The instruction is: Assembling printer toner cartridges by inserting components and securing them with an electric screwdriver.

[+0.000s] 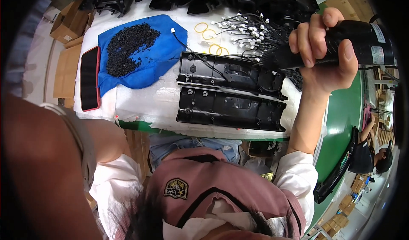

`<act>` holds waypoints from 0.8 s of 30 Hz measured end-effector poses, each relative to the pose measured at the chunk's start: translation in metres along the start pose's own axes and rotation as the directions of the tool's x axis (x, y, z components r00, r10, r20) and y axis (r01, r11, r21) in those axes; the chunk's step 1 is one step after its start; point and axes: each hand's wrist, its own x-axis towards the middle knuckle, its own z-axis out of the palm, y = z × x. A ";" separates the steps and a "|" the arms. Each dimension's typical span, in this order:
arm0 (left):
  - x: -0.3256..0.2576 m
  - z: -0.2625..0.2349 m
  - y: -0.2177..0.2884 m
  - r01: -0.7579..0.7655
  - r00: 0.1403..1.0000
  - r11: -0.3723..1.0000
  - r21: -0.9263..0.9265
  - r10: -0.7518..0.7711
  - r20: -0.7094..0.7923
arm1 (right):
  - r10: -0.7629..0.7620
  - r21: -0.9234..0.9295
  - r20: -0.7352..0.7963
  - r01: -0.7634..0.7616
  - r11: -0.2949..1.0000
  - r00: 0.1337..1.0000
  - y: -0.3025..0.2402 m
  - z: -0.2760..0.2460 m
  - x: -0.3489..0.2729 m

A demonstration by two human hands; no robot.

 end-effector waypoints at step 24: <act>0.045 0.104 0.067 -0.268 0.924 0.938 0.222 0.315 -0.217 | -0.075 -0.022 -0.109 0.073 0.997 0.991 -0.011 0.013 -0.005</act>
